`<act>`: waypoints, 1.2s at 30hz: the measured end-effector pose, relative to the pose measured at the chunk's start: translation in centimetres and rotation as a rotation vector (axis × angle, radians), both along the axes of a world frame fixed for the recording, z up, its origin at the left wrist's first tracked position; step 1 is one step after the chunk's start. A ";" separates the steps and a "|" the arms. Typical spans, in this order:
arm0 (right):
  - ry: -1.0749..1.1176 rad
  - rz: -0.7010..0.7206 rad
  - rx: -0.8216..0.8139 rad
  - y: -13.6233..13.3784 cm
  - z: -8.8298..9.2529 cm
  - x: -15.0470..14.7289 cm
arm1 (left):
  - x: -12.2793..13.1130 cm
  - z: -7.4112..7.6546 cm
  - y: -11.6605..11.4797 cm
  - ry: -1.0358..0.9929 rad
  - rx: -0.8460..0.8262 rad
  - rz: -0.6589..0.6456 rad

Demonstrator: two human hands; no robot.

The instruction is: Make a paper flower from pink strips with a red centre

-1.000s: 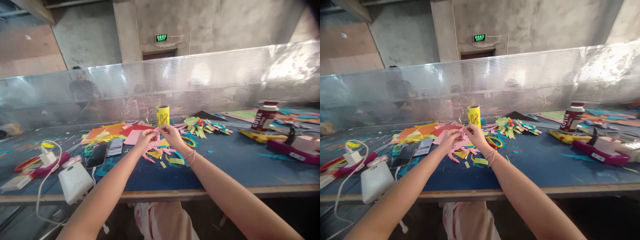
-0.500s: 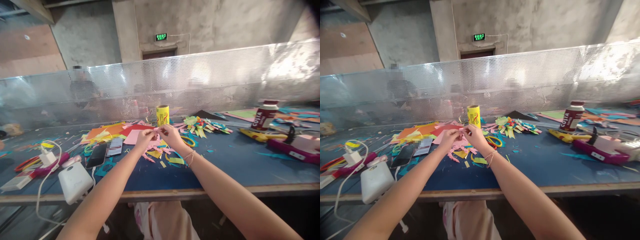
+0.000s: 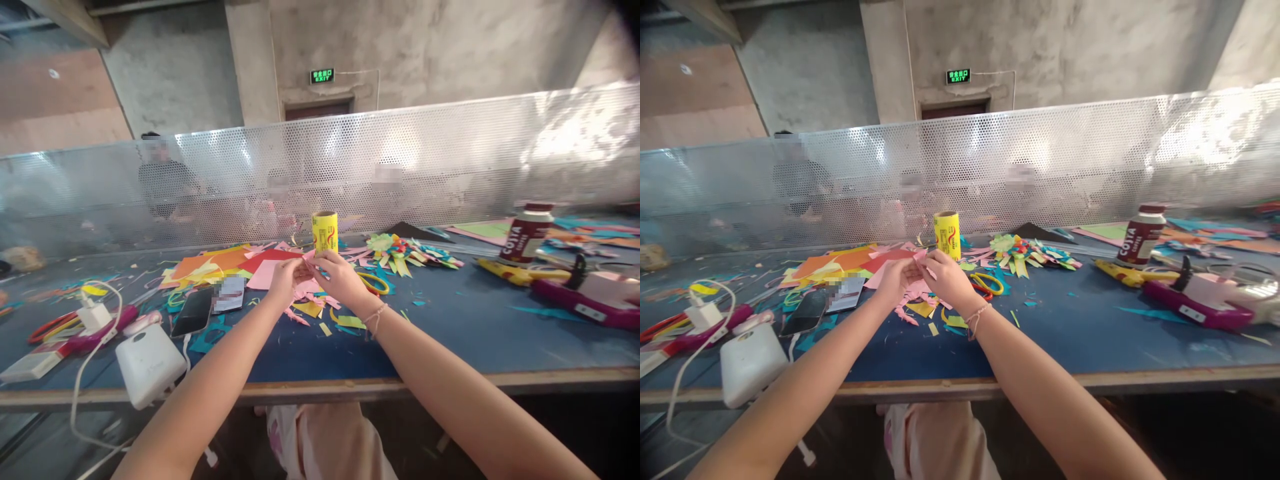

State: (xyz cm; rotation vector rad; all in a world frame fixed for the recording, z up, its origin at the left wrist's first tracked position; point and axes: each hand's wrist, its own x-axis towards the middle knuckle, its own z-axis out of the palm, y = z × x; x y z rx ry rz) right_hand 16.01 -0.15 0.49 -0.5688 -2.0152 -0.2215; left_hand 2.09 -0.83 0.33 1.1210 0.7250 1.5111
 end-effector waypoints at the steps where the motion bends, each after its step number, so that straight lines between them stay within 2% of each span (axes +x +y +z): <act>1: -0.007 0.006 0.002 0.0 0.0 0.0 | 0.0 0.0 0.1 -0.024 -0.010 -0.009; 5: -0.027 0.027 -0.013 0.2 -0.3 0.0 | 0.0 0.0 0.2 -0.032 -0.024 -0.008; 13: 0.124 0.061 -0.133 0.4 -0.2 -0.1 | 0.0 0.2 0.2 -0.015 -0.028 0.030; 19: 0.183 0.074 -0.238 0.5 -0.1 -0.1 | -0.2 0.0 0.6 0.040 0.011 0.112; 27: 0.242 0.038 -0.300 1.0 -0.2 -0.1 | 0.0 0.2 0.3 -0.028 0.003 0.025; 36: 0.452 0.099 -0.556 1.7 -0.4 -0.3 | 0.3 0.3 0.0 -0.008 -0.016 0.000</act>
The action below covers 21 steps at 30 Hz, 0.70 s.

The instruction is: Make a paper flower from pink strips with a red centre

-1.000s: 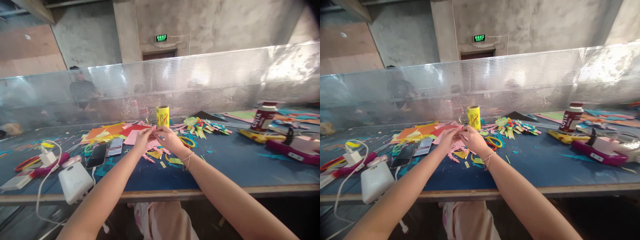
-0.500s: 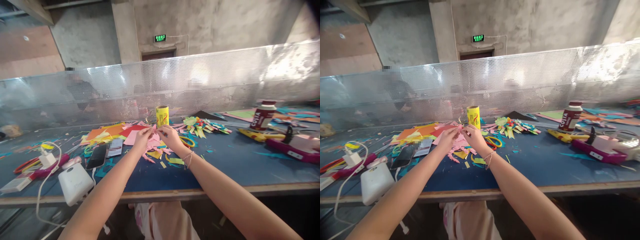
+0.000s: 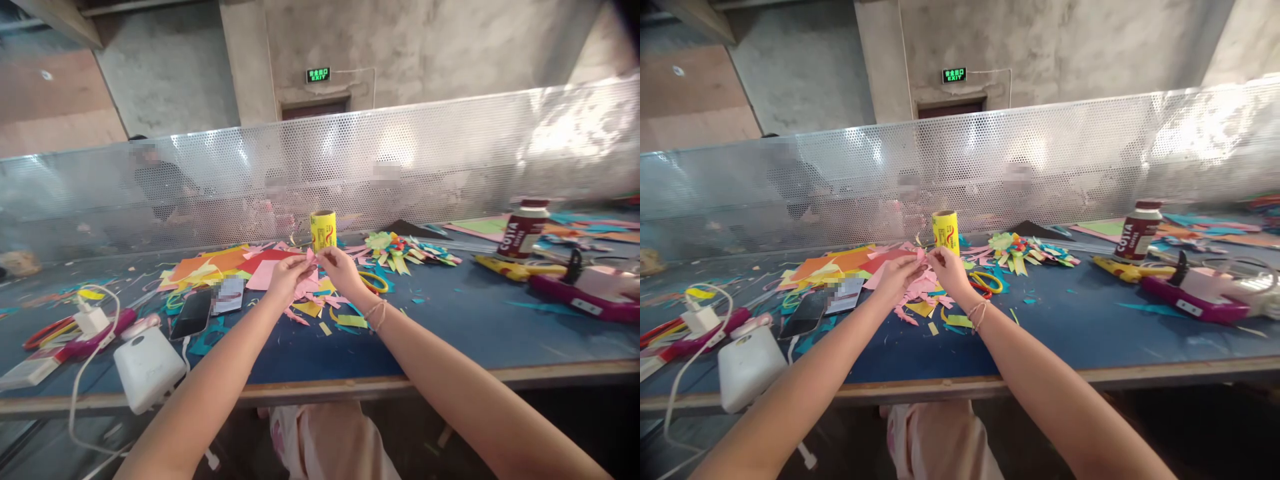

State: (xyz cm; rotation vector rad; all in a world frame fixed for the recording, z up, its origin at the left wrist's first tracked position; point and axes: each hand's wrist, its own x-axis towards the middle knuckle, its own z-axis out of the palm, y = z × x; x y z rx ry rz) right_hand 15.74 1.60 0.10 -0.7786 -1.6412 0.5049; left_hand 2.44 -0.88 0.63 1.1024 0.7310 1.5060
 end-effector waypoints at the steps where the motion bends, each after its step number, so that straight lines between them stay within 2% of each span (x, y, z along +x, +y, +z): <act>1: 0.021 0.001 -0.017 0.1 -0.1 0.0 | 0.0 0.0 0.0 0.003 0.003 -0.006; 8: 0.138 0.018 -0.070 0.6 -0.4 0.0 | 0.2 -0.3 0.1 0.058 0.043 0.040; 15: 0.156 0.009 -0.101 0.5 -0.4 -0.3 | 0.3 -0.3 0.0 0.141 0.084 0.131; 21: 0.145 0.159 -0.208 0.1 -0.2 -0.4 | 0.0 -0.1 -0.1 0.219 0.110 0.173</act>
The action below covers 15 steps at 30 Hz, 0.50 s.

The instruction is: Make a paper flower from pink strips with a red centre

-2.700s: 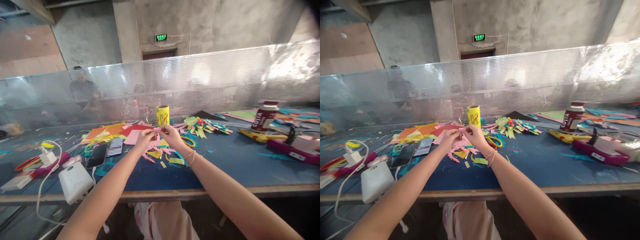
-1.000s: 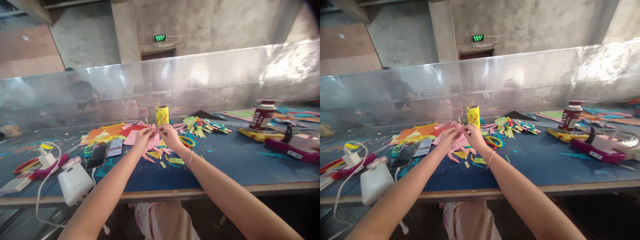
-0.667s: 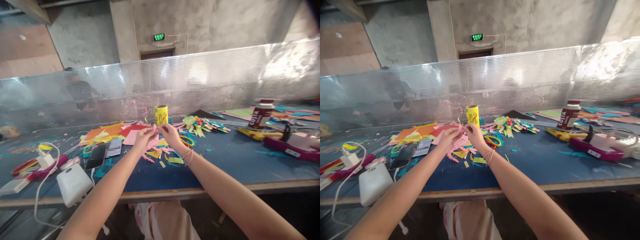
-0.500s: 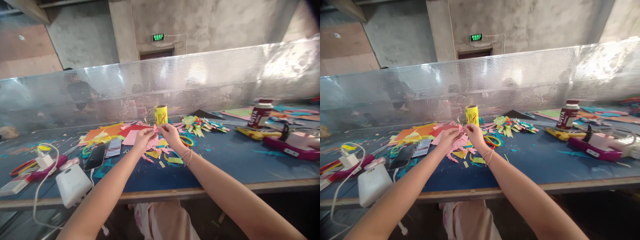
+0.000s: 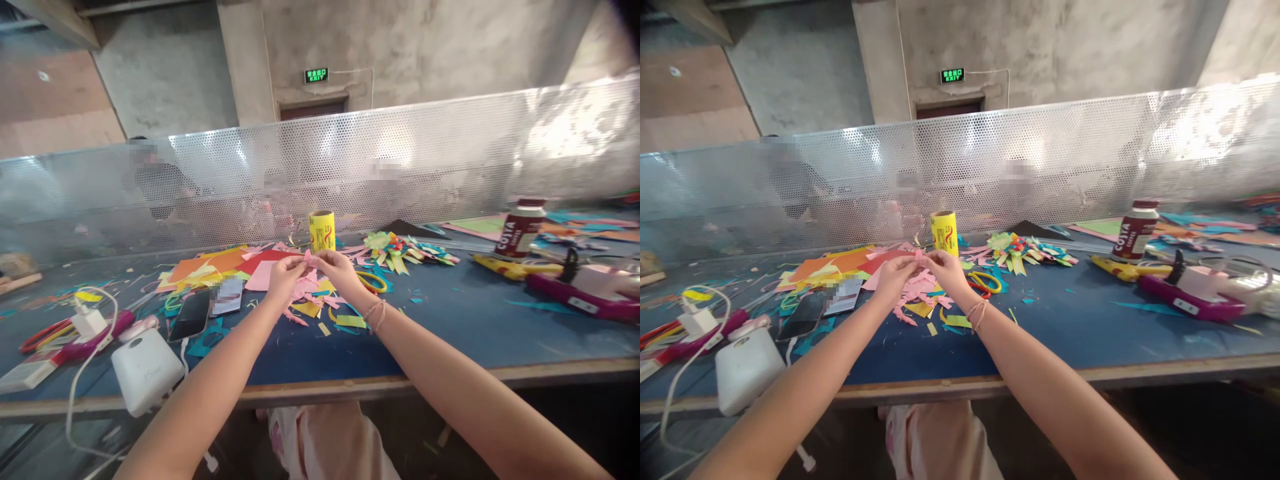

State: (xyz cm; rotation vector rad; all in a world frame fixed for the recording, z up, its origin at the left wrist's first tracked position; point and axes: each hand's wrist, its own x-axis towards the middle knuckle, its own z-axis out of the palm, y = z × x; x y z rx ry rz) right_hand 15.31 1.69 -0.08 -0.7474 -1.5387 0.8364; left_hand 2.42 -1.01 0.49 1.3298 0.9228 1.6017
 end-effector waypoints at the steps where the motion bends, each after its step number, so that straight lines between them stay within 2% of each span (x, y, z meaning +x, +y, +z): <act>1: -0.018 0.005 0.009 0.0 0.0 0.0 | 0.0 0.0 0.0 0.017 0.003 0.007; 9: 0.033 0.005 -0.042 0.6 -0.4 0.4 | 0.0 -0.2 0.2 0.110 0.047 0.003; 15: 0.033 0.100 -0.067 0.7 -0.6 0.5 | -0.1 -0.4 0.7 0.058 0.001 -0.006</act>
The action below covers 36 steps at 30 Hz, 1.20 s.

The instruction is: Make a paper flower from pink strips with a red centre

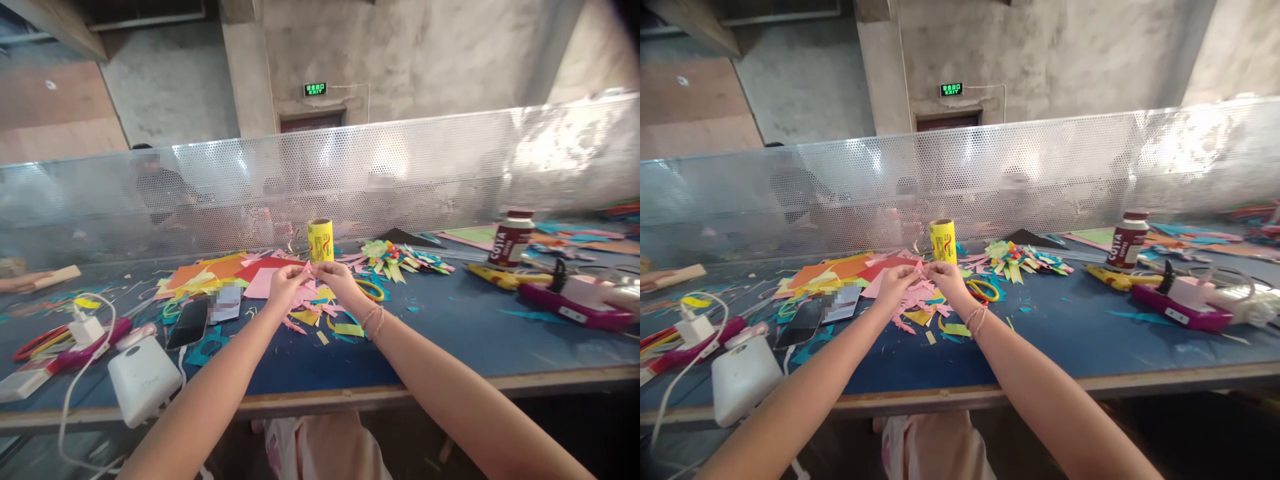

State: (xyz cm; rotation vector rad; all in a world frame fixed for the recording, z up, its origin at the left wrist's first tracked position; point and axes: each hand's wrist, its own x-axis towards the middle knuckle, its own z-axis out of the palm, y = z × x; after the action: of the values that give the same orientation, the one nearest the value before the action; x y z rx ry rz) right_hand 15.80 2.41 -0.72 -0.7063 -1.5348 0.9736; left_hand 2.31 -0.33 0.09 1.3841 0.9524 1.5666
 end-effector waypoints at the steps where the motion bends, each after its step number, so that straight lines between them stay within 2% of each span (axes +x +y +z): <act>1: -0.036 -0.025 0.032 -0.1 0.1 0.0 | -0.1 0.0 0.1 -0.009 -0.016 0.004; 5: -0.224 -0.217 0.369 -0.7 0.9 0.4 | -0.2 0.3 0.0 0.008 -0.034 -0.007; 8: -0.337 -0.229 0.603 -0.8 1.1 0.9 | -0.3 0.5 -0.3 0.050 -0.021 -0.052; 10: -0.376 -0.222 0.667 -0.7 1.0 1.2 | -0.3 0.6 -0.4 0.066 -0.025 -0.072; 14: -0.410 -0.254 0.705 -0.8 1.0 1.4 | -0.3 0.6 -0.6 0.075 -0.037 -0.127; 18: -0.439 -0.227 0.708 -1.3 1.4 1.5 | -0.3 0.6 -0.6 0.069 -0.094 -0.199; 26: -0.449 -0.276 0.599 -1.0 1.5 1.7 | -0.4 0.1 -0.1 -0.018 -0.065 -0.137; 36: -0.455 -0.264 0.653 -1.1 1.3 1.3 | -0.6 0.3 -0.2 -0.099 -0.090 -0.137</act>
State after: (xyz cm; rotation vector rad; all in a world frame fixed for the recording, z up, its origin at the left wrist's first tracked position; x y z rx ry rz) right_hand 17.08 1.26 0.63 -0.6503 -1.9487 0.0783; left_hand 1.66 -0.53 0.37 1.2701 0.8402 1.4578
